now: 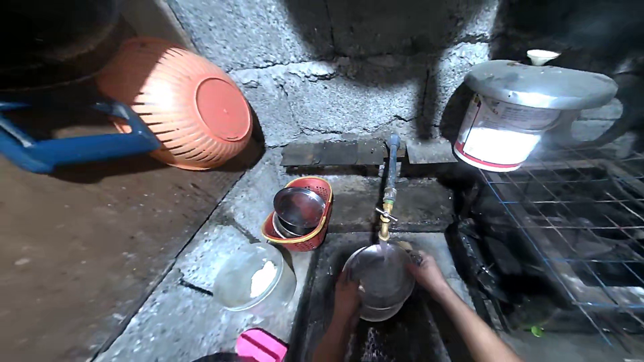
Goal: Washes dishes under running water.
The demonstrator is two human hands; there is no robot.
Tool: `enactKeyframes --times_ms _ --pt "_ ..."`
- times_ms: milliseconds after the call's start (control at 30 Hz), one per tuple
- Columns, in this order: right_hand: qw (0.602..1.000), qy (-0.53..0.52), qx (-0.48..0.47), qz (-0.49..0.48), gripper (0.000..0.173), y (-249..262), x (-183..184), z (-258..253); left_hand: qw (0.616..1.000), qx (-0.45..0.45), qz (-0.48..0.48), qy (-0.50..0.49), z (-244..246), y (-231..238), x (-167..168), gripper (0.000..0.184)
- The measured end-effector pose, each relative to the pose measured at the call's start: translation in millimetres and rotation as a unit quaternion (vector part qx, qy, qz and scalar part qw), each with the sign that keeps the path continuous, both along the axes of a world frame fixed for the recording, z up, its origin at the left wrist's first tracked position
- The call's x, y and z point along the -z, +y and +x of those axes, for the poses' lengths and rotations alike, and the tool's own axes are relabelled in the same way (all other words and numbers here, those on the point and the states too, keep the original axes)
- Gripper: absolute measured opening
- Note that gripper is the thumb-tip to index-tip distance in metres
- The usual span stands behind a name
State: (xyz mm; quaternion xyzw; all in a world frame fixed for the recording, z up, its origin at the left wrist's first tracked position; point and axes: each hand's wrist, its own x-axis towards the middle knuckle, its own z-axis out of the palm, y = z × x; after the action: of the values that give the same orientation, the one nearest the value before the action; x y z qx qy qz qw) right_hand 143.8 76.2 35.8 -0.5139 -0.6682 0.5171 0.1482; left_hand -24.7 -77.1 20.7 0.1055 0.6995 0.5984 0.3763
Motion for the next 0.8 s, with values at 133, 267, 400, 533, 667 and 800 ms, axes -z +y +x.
enactKeyframes --times_ms 133,267,400,533,667,800 --pt "0.916 -0.292 -0.162 0.222 0.040 -8 -29 -38 0.998 -0.023 0.001 0.060 22 -3 -3 0.046" --pt "0.909 -0.179 -0.275 0.258 0.051 -40 -24 -84 0.996 -0.010 0.014 0.091 44 5 -18 0.038" --pt "0.880 -0.090 -0.420 0.204 0.057 -57 -4 -69 0.995 -0.083 0.011 0.062 14 -9 -6 0.039" --pt "0.895 -0.242 -0.296 0.229 0.058 -43 -3 -62 0.995 -0.031 0.002 0.095 11 -19 -7 0.041" --pt "0.910 -0.167 -0.291 0.245 0.055 -62 -19 -98 0.995 -0.038 0.017 0.089 20 -1 -7 0.041" --pt "0.861 -0.144 -0.410 0.264 0.053 -70 -4 -73 0.994 -0.074 0.014 0.073 -14 -19 -3 0.040"
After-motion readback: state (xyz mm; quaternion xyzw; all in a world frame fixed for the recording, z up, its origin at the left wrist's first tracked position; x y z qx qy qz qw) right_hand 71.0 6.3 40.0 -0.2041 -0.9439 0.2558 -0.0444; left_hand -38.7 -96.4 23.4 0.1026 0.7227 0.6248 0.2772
